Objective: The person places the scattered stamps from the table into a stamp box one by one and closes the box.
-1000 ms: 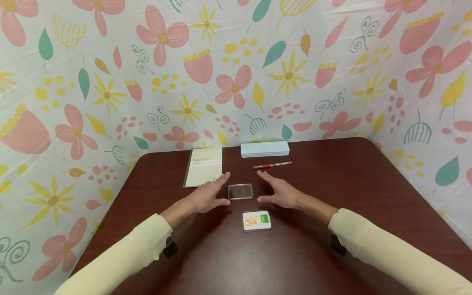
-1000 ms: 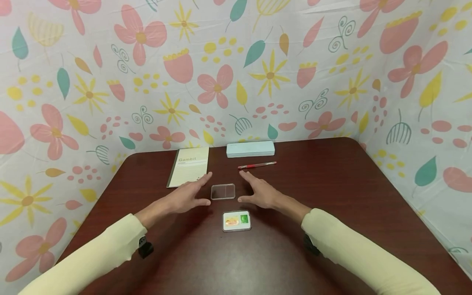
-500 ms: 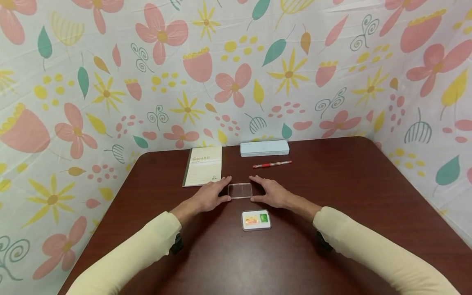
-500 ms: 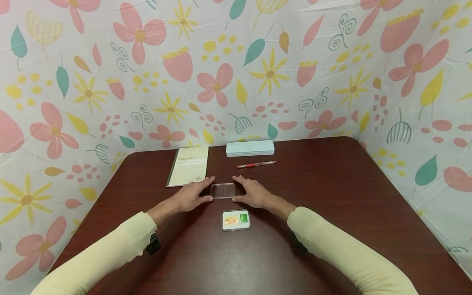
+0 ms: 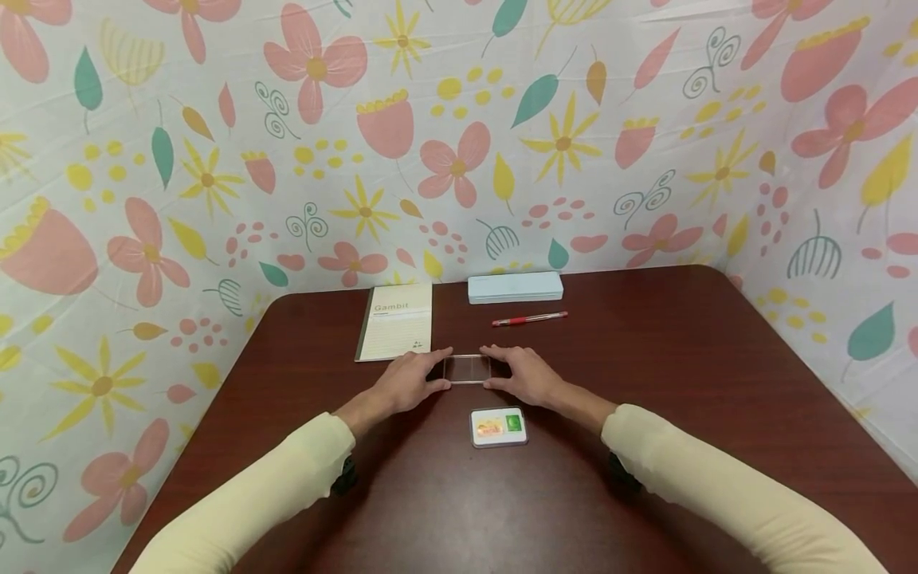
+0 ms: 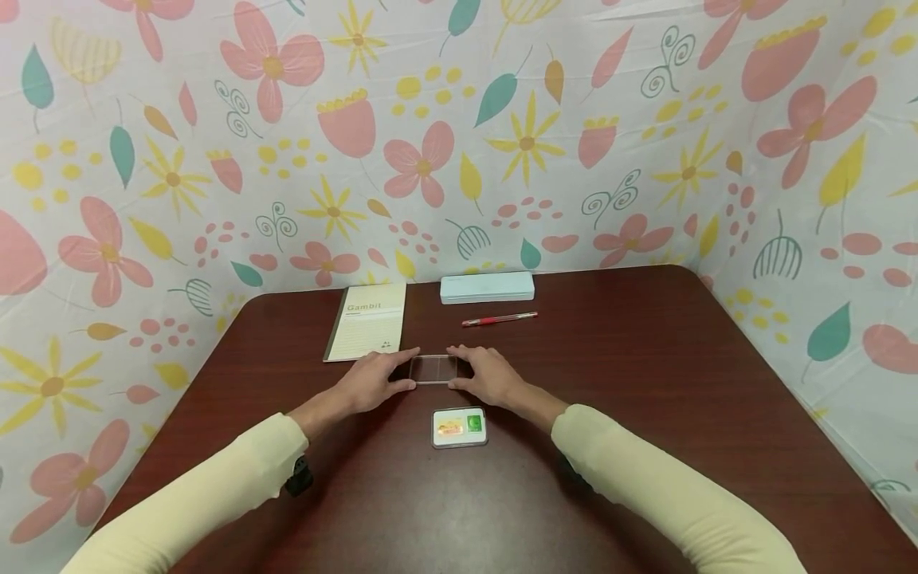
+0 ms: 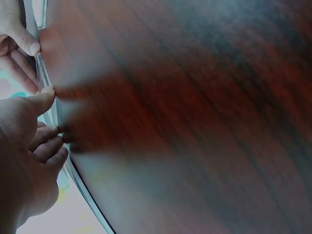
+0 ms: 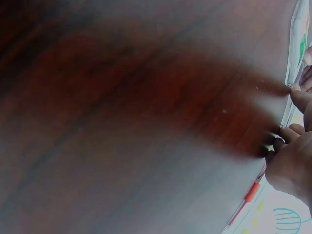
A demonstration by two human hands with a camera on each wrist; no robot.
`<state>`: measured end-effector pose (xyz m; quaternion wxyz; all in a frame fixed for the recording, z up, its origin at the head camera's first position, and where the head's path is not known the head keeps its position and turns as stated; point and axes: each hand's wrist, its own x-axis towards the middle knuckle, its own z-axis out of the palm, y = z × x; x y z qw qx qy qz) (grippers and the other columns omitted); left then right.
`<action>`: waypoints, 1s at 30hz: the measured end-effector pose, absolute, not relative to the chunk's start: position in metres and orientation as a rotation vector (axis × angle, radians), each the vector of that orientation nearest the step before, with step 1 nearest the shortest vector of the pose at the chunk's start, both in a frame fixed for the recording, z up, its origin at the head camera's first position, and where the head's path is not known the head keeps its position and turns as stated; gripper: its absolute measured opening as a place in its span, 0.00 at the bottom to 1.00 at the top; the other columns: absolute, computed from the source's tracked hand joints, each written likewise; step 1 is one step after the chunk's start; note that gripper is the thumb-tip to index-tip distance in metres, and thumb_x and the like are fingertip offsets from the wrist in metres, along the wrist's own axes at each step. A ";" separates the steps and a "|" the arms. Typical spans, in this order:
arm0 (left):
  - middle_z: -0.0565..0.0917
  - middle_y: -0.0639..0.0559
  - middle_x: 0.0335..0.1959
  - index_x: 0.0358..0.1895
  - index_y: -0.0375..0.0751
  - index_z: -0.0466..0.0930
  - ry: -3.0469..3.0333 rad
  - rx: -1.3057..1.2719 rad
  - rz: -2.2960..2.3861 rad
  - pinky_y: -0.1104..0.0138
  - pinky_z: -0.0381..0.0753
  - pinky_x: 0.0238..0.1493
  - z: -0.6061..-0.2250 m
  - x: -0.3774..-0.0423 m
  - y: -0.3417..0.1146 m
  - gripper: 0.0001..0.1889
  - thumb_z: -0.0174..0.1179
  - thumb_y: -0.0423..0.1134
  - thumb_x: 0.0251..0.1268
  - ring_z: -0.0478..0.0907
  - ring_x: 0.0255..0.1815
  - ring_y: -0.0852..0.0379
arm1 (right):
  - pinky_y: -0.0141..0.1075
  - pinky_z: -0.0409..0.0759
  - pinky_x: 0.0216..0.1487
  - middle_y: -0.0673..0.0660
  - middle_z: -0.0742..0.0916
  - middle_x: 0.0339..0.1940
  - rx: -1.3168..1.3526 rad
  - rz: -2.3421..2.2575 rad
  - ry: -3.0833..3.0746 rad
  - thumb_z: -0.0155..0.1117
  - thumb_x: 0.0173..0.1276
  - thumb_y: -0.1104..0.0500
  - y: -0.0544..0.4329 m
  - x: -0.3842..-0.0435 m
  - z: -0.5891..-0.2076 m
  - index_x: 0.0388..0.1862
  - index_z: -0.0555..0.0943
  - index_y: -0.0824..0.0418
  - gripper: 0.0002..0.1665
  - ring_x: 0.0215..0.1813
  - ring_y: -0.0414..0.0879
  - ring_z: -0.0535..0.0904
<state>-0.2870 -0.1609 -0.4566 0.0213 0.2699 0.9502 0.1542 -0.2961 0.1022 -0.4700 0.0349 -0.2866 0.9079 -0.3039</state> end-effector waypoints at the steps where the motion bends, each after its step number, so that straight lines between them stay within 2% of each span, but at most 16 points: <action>1: 0.82 0.42 0.68 0.78 0.39 0.71 2.954 0.839 0.479 0.50 0.78 0.66 -0.457 -0.286 -0.160 0.33 0.68 0.46 0.76 0.82 0.65 0.45 | 0.57 0.72 0.72 0.67 0.77 0.75 -0.875 -0.934 2.798 0.75 0.73 0.56 0.102 -0.296 -0.471 0.77 0.74 0.66 0.39 0.77 0.60 0.72; 8: 0.84 0.42 0.66 0.77 0.40 0.73 2.989 0.824 0.463 0.51 0.81 0.62 -0.458 -0.282 -0.157 0.31 0.69 0.45 0.75 0.84 0.62 0.46 | 0.55 0.77 0.68 0.64 0.83 0.70 -0.849 -0.959 2.827 0.77 0.71 0.57 0.100 -0.292 -0.473 0.74 0.78 0.63 0.34 0.70 0.56 0.79; 15: 0.85 0.42 0.64 0.75 0.39 0.75 3.005 0.845 0.470 0.52 0.81 0.61 -0.458 -0.281 -0.157 0.30 0.69 0.45 0.75 0.85 0.59 0.47 | 0.54 0.78 0.67 0.64 0.84 0.69 -0.858 -0.969 2.826 0.77 0.71 0.59 0.100 -0.290 -0.472 0.73 0.79 0.64 0.34 0.66 0.55 0.81; 24: 0.85 0.40 0.63 0.73 0.36 0.77 3.009 0.921 0.483 0.52 0.83 0.58 -0.454 -0.279 -0.157 0.29 0.70 0.43 0.74 0.86 0.58 0.46 | 0.54 0.78 0.67 0.64 0.84 0.68 -0.894 -0.954 2.840 0.77 0.71 0.60 0.101 -0.287 -0.468 0.72 0.79 0.65 0.33 0.67 0.55 0.81; 30: 0.86 0.42 0.62 0.72 0.36 0.78 3.007 0.961 0.424 0.54 0.84 0.57 -0.451 -0.276 -0.158 0.29 0.70 0.46 0.74 0.86 0.57 0.49 | 0.54 0.78 0.67 0.63 0.85 0.68 -0.925 -0.920 2.845 0.77 0.71 0.60 0.103 -0.285 -0.465 0.72 0.79 0.66 0.33 0.68 0.55 0.81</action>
